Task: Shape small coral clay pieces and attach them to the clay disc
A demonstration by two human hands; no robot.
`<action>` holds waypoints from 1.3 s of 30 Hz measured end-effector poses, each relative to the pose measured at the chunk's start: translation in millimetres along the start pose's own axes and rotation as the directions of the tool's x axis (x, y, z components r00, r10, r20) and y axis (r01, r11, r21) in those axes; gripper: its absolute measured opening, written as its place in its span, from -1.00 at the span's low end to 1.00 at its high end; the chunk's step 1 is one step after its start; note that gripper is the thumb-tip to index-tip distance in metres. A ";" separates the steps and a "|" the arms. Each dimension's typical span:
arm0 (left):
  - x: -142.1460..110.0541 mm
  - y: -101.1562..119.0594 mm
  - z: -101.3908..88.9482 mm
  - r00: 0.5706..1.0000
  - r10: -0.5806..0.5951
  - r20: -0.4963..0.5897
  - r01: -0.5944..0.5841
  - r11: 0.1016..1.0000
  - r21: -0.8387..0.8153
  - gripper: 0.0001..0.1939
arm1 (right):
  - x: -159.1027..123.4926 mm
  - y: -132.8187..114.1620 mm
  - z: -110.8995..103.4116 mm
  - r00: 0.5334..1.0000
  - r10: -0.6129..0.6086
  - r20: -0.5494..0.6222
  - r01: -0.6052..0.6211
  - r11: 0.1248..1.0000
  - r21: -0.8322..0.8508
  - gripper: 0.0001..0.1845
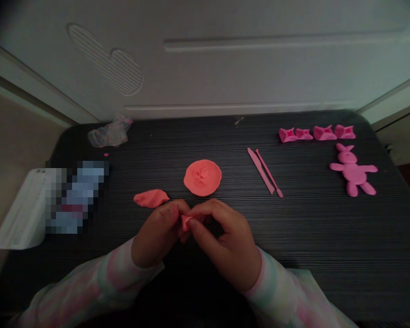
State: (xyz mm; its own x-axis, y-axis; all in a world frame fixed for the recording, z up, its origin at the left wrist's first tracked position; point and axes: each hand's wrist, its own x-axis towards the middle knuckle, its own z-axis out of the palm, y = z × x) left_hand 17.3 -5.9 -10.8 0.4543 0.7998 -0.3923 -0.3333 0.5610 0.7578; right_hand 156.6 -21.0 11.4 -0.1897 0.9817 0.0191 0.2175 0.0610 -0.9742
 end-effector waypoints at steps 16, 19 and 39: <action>0.1 6.3 0.6 0.993 0.020 -0.117 -0.019 1.000 0.014 -0.81 | -0.9 3.0 -2.6 0.995 0.096 0.000 -0.096 0.995 0.032 -0.84; 1.3 7.2 1.7 0.989 0.012 -0.150 -0.023 0.997 -0.069 -0.78 | -1.4 3.1 -1.6 0.998 0.059 0.022 -0.061 0.996 0.070 -0.76; 3.2 9.7 4.6 0.989 -0.052 -0.138 0.023 0.978 -0.205 -0.76 | 6.6 4.2 -6.7 0.906 -0.416 -0.079 0.331 0.812 -0.480 -0.79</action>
State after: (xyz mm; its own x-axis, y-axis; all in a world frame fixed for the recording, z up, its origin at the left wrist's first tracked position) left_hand 19.4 1.1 -2.3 0.3531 0.7912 -0.4993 -0.4851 0.6112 0.6254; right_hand 162.6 -13.0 9.0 -0.1861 0.8784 0.4402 0.5737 0.4609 -0.6771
